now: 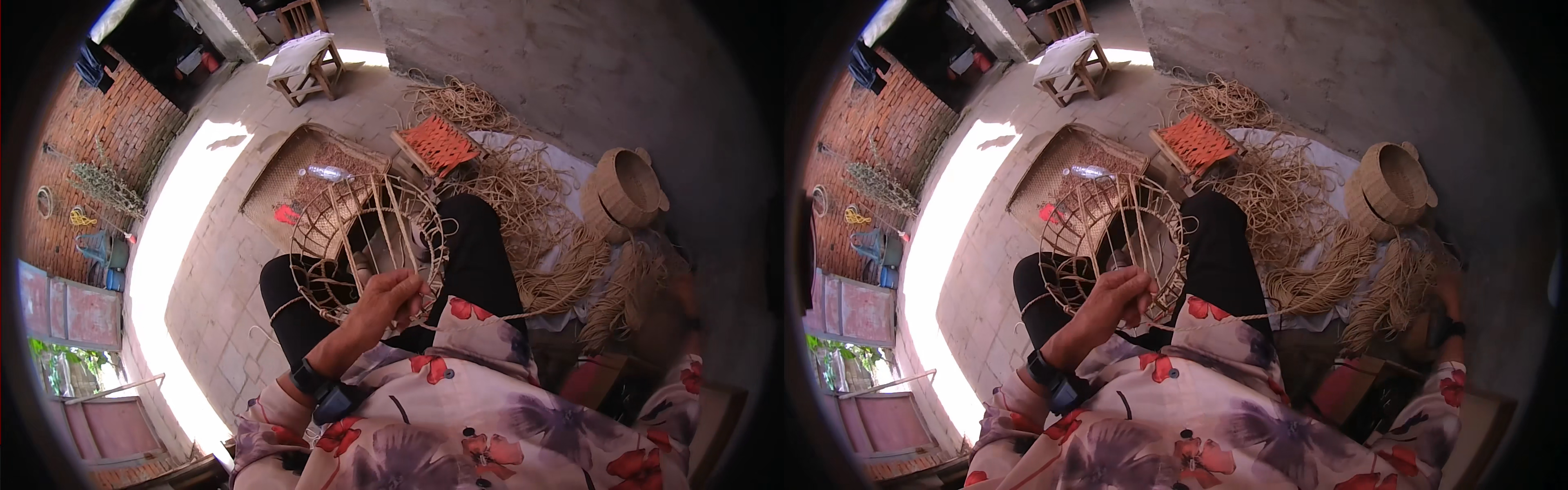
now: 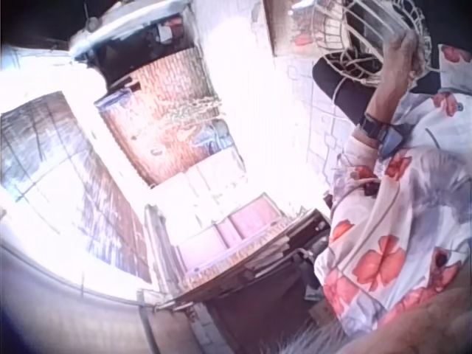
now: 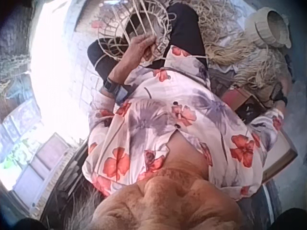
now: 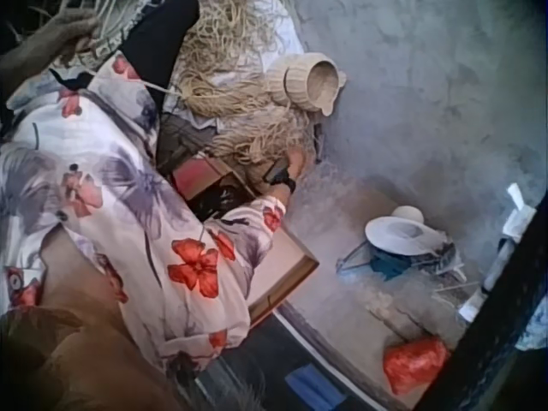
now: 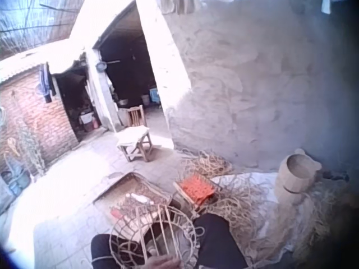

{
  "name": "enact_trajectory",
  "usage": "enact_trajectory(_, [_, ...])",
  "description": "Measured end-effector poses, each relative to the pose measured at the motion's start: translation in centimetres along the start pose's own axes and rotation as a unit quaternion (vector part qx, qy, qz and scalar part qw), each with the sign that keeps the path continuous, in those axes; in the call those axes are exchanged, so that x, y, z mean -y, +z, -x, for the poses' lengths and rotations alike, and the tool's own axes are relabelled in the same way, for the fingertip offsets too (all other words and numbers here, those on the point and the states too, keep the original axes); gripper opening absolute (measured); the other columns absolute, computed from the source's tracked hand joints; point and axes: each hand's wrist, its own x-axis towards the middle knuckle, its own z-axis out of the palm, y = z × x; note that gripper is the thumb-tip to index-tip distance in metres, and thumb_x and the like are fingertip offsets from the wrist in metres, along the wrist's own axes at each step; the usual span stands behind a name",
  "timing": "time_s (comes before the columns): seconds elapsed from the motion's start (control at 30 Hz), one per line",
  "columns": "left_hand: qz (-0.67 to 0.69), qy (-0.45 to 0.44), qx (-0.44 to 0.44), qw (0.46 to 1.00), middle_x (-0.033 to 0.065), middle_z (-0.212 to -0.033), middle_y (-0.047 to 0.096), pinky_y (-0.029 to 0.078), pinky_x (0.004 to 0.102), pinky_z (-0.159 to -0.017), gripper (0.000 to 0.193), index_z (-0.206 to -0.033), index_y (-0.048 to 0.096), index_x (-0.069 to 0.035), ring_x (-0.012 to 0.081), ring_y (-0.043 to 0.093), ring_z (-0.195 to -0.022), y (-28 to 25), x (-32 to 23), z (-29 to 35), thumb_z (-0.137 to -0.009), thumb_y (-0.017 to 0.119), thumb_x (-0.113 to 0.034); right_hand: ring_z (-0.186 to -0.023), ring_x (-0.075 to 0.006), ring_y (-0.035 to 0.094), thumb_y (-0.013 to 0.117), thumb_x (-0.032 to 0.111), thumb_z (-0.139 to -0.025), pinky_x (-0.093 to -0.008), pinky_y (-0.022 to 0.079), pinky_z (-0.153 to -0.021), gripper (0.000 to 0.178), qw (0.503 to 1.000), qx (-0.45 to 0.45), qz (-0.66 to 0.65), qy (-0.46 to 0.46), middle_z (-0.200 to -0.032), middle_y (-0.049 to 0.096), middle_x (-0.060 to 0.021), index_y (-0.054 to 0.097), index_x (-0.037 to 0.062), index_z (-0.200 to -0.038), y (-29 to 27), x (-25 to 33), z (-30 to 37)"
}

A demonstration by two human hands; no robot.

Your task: Weaving a basket using dry straw or grass.

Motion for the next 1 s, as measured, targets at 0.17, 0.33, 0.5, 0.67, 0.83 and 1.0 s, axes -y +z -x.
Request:
enact_trajectory(0.17, [-0.419,0.168,0.062,0.890,0.0087,-0.071,0.059,0.047,0.0349,-0.059,0.021,-0.093,0.062,-0.002,0.0238,0.061,-0.065,2.1,3.1,0.7,-0.099,0.054,-0.020,-0.068,-0.0312,0.066,0.060,0.010,-0.087,-0.0383,0.050,-0.063,0.011,0.937,0.057,-0.145,-0.313,-0.075,0.065,-0.0161,0.065,0.0012,-0.089,10.1,32.6,10.7])
enact_trajectory(0.33, [-0.493,0.148,0.087,0.853,0.0172,-0.081,0.063,0.051,0.0426,-0.068,0.014,-0.096,0.063,0.000,0.0343,0.065,-0.074,1.5,4.9,0.4,-0.092,0.060,-0.013,-0.071,-0.0344,0.067,0.068,0.020,-0.087,-0.0428,0.052,-0.061,0.018,0.842,0.153,-0.228,-0.465,-0.073,0.066,-0.0120,0.065,0.0043,-0.079,14.3,52.2,24.2])
enact_trajectory(0.5, [-0.475,0.171,0.108,0.856,0.0187,-0.085,0.068,0.052,0.0406,-0.068,0.020,-0.107,0.066,-0.001,0.0344,0.067,-0.077,1.7,4.5,0.1,-0.092,0.062,-0.015,-0.067,-0.0326,0.067,0.068,0.016,-0.085,-0.0429,0.052,-0.057,0.013,0.847,0.201,-0.121,-0.476,-0.071,0.065,-0.0125,0.062,0.0043,-0.085,15.2,54.3,28.0])
enact_trajectory(0.67, [-0.444,0.104,0.062,0.888,0.0197,-0.080,0.067,0.052,0.0396,-0.063,0.020,-0.106,0.065,0.000,0.0327,0.067,-0.071,0.4,2.3,0.3,-0.092,0.061,-0.013,-0.070,-0.0336,0.069,0.064,0.011,-0.079,-0.0443,0.055,-0.057,0.011,0.811,0.214,-0.109,-0.533,-0.076,0.065,-0.0154,0.059,0.0023,-0.085,15.9,52.8,28.3])
enact_trajectory(0.83, [-0.449,0.261,-0.183,0.835,0.0205,-0.067,0.065,0.052,0.0476,-0.061,0.019,-0.107,0.066,-0.008,0.0405,0.066,-0.067,-0.3,1.0,-1.7,-0.090,0.060,-0.013,-0.070,-0.0259,0.069,0.065,0.008,-0.073,-0.0373,0.055,-0.056,0.012,0.793,0.145,-0.047,-0.590,-0.079,0.065,-0.0115,0.061,0.0044,-0.084,16.5,52.6,28.6])
enact_trajectory(1.0, [-0.544,0.142,-0.125,0.817,0.0181,-0.068,0.064,0.049,0.0472,-0.056,0.022,-0.108,0.064,-0.011,0.0386,0.065,-0.064,0.7,1.0,-3.2,-0.086,0.062,-0.012,-0.071,-0.0229,0.068,0.065,0.008,-0.073,-0.0339,0.055,-0.055,0.012,0.781,0.137,-0.008,-0.609,-0.079,0.064,-0.0105,0.064,0.0043,-0.085,16.9,52.7,28.6])
